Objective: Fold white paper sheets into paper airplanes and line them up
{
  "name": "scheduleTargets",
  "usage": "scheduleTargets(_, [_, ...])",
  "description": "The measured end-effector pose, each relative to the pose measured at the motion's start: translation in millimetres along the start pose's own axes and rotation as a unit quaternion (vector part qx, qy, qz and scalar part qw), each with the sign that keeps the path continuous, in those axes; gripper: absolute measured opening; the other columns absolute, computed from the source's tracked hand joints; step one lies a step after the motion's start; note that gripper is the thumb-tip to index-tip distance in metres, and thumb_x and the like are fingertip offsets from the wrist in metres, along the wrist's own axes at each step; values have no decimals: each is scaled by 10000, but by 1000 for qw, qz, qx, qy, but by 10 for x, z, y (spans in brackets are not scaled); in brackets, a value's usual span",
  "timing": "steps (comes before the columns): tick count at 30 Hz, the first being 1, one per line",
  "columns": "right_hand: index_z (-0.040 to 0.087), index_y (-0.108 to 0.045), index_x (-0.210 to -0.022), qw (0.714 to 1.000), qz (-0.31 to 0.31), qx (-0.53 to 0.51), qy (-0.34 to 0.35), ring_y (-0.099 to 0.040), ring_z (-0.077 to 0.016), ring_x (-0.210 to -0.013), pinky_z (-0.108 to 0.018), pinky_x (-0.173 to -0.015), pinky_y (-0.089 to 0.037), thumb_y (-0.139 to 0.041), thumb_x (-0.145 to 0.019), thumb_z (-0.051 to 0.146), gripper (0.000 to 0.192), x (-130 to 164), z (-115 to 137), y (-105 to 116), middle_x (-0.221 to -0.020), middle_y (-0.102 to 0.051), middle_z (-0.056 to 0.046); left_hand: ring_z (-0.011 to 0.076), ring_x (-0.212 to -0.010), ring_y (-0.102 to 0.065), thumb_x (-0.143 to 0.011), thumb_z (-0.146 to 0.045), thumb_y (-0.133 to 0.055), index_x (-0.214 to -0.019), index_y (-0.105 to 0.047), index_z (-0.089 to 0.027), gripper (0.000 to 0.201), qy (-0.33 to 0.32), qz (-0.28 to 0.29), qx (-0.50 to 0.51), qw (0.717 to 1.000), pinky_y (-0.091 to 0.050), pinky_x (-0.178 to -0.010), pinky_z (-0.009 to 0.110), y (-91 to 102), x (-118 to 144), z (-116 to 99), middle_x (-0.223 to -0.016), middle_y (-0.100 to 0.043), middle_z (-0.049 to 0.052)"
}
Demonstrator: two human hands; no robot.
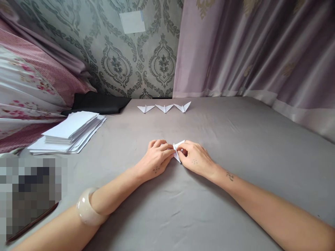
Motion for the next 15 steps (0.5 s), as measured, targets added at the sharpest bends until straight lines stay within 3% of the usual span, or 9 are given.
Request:
scheduleTargets(6, [211, -576, -689, 998, 24, -27, -50, -504, -120, -582, -240, -565, -318, -475, -840, 293, 199, 37, 41, -5, -669, -620, 4, 214, -1055, -515, -993, -209, -332, -1110, -601, -213, 293, -26, 35, -21, 999, -296, -934, 402, 18, -34, -45, -1164, -649, 44])
scheduleTargets(10, [217, -563, -744, 995, 43, -32, -89, -498, -121, -574, -236, -566, -316, -512, -812, 257, 94, 66, 58, -1, -662, -620, 11, 214, -1035, -534, -959, -151, -329, -1117, -594, -200, 312, -41, 43, -32, 998, -292, -934, 405, 33, -42, -53, -1161, -648, 56])
scheduleTargets(15, [211, -501, -634, 993, 67, -26, -90, -453, -122, -558, -234, -531, -289, -470, -835, 252, 208, 57, 48, -6, -601, -559, 11, 210, -1033, -554, -872, -64, -344, -1096, -601, -199, 366, -57, 33, -25, 997, -274, -958, 415, 42, -36, -41, -1161, -658, 62])
Point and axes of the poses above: each hand's wrist, its own x-axis away from the middle knuckle, its own y-axis out of the back of the hand, z = x × y, the point moved 5 cm from there along -x, towards the middle knuckle
